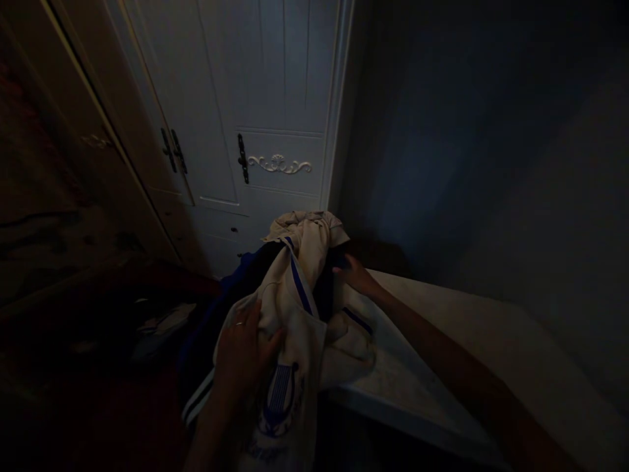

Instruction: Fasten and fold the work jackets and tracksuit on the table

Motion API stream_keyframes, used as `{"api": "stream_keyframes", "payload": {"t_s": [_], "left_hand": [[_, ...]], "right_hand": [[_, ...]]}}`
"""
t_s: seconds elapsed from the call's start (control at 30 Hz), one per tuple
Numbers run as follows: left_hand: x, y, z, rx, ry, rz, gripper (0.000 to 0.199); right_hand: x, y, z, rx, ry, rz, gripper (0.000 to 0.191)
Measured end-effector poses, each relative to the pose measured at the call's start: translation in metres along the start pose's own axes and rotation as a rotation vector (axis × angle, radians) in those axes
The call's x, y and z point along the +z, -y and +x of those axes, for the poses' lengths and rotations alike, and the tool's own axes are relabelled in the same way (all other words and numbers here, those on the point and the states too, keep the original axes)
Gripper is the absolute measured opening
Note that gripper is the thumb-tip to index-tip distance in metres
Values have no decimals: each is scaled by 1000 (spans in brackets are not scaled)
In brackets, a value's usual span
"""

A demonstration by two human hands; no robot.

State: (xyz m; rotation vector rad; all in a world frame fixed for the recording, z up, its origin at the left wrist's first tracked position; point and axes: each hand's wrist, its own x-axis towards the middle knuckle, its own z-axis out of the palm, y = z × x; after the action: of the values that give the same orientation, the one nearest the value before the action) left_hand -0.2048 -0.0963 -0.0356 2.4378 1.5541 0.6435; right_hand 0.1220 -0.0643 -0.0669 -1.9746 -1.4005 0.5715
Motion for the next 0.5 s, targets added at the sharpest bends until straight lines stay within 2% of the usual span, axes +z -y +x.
{"api": "stream_keyframes", "payload": {"t_s": [0.07,0.17,0.23,0.3,0.37,0.4,0.5], "left_hand": [[12,6,0,-20,-7,-26,66],[17,9,-3,-21,-10,-50,64],[13,8,-5,-18,2,-52,63],[9,6,-6,-18,9,-60,61],[7,5,-7,-20,2,-78,59],[7,6,-7,-19,-3,-90,58],[12,13,-8,0,-21,-129,56]], "right_hand": [[1,-22,-62,23,196,57,75],[-2,-31,-143,-145,435,-104,64],[-5,-22,-179,-143,453,-223,43],[-1,-4,-205,-97,398,-252,29],[18,15,-230,-62,369,-134,26],[34,24,-244,-38,362,-34,27],[104,43,-297,123,338,242,44]]}}
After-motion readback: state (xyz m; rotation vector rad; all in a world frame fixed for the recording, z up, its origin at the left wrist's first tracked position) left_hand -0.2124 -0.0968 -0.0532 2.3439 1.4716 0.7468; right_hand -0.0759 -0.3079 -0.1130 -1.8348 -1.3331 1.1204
